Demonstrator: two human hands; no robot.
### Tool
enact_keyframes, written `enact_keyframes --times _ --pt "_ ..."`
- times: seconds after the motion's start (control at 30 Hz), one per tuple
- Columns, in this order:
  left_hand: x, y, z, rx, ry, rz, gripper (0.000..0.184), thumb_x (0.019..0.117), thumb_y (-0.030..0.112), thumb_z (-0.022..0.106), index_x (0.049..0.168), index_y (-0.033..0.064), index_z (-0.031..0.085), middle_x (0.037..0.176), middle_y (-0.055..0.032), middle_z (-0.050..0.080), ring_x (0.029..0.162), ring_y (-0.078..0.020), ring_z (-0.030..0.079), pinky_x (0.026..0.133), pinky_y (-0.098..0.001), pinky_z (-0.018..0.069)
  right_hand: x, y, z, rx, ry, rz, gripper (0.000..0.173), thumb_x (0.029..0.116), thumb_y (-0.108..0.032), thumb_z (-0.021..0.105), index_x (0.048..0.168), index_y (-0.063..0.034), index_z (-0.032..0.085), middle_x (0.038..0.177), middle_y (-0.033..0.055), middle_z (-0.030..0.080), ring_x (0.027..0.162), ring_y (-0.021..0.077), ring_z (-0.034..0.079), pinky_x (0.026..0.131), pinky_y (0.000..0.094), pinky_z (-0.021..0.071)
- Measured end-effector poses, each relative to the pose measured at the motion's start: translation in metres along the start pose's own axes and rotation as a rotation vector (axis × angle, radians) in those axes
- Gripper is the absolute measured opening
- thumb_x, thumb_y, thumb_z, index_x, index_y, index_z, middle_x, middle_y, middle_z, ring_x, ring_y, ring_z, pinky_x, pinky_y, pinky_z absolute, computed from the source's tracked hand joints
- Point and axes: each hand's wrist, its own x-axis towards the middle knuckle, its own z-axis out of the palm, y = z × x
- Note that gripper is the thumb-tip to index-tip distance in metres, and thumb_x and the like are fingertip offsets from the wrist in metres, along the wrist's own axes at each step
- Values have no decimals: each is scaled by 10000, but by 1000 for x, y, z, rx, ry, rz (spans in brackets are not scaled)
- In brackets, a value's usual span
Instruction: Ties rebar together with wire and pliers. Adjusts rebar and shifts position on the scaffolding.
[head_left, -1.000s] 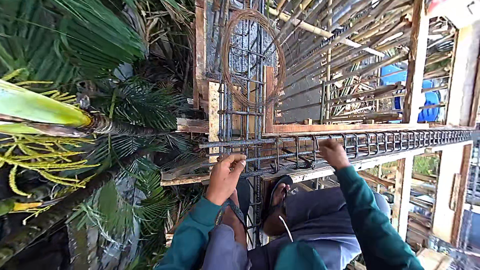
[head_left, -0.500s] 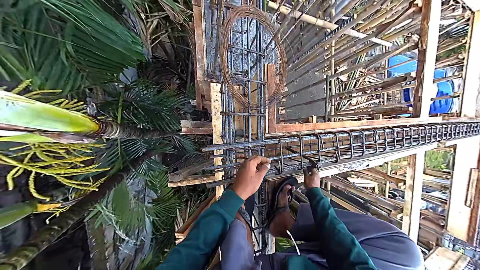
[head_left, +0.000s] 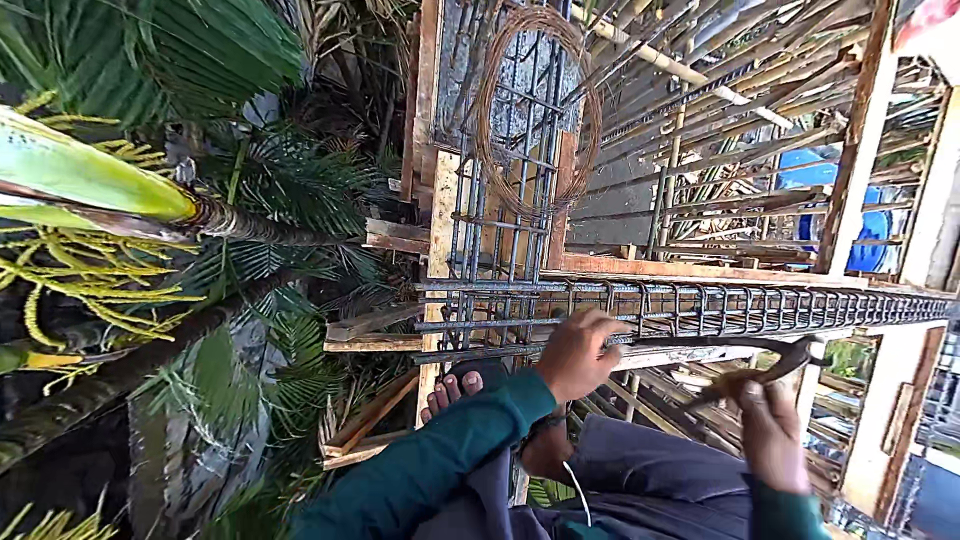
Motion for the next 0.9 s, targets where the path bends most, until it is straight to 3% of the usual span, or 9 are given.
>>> enact_keyframes --times 0.07,0.13,0.2,0.27,0.33,0.47,0.53,0.63,0.9 --pt "14 19 11 -78 50 123 489 1009 361 635 1428 111 612 1428 -129 591 1348 -280 537 1124 -481 446 12 -36 -29 46 -241 42 289 1089 -358 438 1044 -172 654 840 -89 689 733 65 674 707 282 617" --pt "26 33 18 -257 -43 103 674 1007 418 640 1538 49 451 1482 -180 539 1377 -298 516 1153 -484 426 33 -61 -36 1 -494 127 321 1068 -425 478 1006 -188 686 785 -82 680 670 72 667 627 272 607" --pt "32 36 23 -477 -145 -49 700 1028 397 618 1549 -3 378 1428 -222 569 1304 -284 582 1118 -454 465 60 -77 -14 -125 -640 203 300 1052 -312 431 990 -146 673 715 -102 624 604 40 609 570 240 558" --pt "29 29 24 -659 -154 -337 600 1067 377 551 1495 -14 394 1252 -194 617 1064 -235 635 959 -410 519 86 -87 21 -286 -714 323 294 1054 -230 402 1061 -101 666 660 -97 558 538 26 550 525 209 514" --pt "25 17 28 -858 -102 -614 475 1097 414 465 1384 35 451 922 -80 501 740 -173 516 706 -339 489 111 -90 50 -539 -833 386 287 1094 -219 464 1249 -54 642 771 9 598 586 80 564 569 258 520" --pt "34 -7 41 -1249 83 -906 281 1093 398 482 1058 120 475 765 14 387 585 -119 428 584 -286 472 144 -77 89 -975 -953 304 300 1078 -243 546 1297 -79 668 1085 177 705 908 304 674 866 554 529" --pt "39 -9 40 -1293 108 -897 287 1092 388 492 1139 105 479 808 0 396 613 -131 447 608 -301 493 156 -72 95 -1050 -910 234 270 1061 -254 577 1252 -123 715 1103 181 726 1017 374 685 938 661 490" --pt "48 -5 31 -1327 93 -883 374 1091 383 499 1286 67 453 870 -34 421 638 -153 490 622 -318 528 169 -76 99 -1082 -869 209 247 1054 -248 592 1225 -151 742 1105 159 737 1050 369 686 949 670 483" --pt "72 -6 26 -1366 22 -943 336 1108 346 435 1279 57 451 810 -67 499 583 -164 561 578 -286 546 199 -79 116 -1165 -911 161 204 1036 -214 631 1170 -165 778 1093 144 751 1046 363 692 952 669 479"
